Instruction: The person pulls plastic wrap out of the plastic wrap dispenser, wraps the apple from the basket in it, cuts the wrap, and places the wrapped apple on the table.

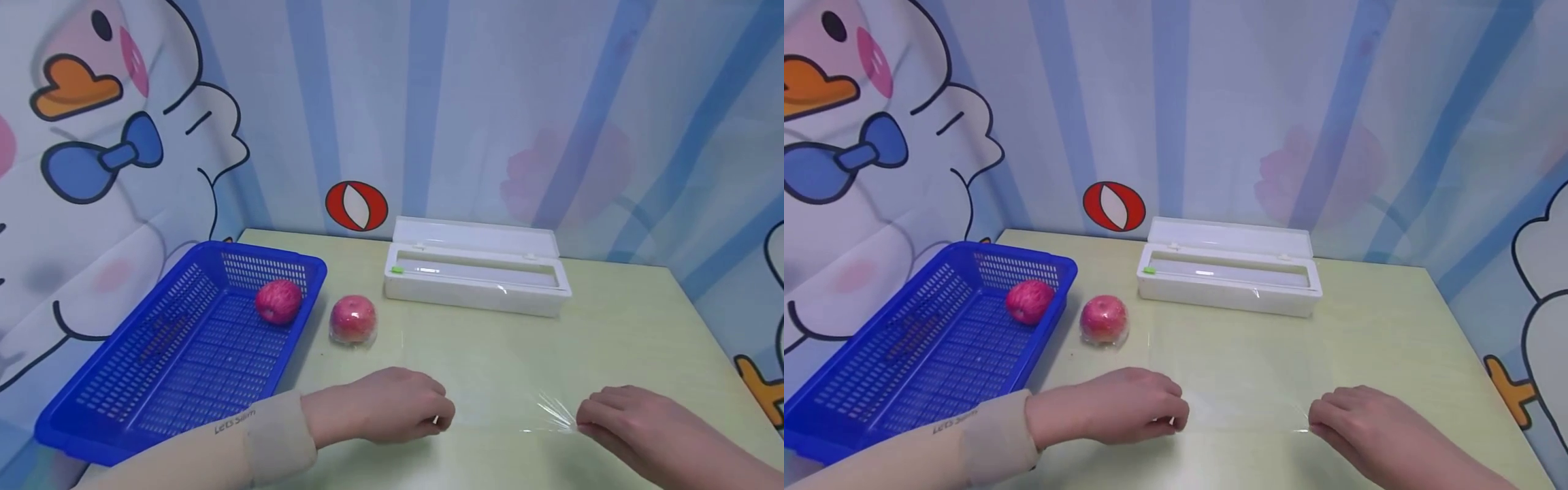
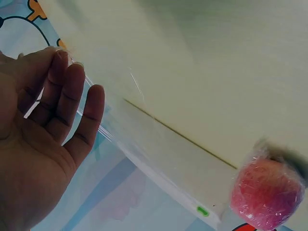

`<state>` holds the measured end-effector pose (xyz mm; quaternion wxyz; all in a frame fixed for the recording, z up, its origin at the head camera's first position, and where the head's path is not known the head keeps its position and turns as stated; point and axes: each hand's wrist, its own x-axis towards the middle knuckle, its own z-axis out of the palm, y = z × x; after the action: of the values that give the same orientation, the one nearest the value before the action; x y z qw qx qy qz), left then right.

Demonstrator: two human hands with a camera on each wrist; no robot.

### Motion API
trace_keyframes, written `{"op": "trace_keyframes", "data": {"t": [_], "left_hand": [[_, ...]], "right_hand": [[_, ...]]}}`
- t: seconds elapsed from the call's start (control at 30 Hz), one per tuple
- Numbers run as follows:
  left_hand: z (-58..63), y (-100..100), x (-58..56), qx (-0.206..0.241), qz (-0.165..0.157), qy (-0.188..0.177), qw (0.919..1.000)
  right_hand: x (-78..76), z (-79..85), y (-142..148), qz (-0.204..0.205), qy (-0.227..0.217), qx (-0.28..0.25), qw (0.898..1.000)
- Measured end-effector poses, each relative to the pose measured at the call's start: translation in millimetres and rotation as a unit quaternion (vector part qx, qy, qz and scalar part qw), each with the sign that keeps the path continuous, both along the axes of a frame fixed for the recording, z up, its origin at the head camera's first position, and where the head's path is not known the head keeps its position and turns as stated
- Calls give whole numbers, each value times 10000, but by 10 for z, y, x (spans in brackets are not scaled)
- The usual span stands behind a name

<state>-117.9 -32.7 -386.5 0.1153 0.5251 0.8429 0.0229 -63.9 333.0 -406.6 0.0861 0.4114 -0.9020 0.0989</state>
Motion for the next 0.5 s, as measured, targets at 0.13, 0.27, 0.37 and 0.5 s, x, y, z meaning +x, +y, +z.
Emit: {"op": "trace_keyframes", "data": {"t": [0.13, 0.27, 0.37, 0.5], "left_hand": [[-67, -16, 26, -223, -47, 295, 9993], [-175, -12, 69, -512, 43, 519, 9973], [-273, -12, 94, -667, 125, 580, 9960], [-382, -20, 92, -776, 179, 651, 9947]], "right_hand": [[5, -202, -57, 208, -125, -150, 9996], [-8, -357, -130, 483, -151, -258, 9984], [-43, -474, -180, 783, -60, -269, 9966], [-88, -613, -225, 1081, 119, -153, 9940]]}}
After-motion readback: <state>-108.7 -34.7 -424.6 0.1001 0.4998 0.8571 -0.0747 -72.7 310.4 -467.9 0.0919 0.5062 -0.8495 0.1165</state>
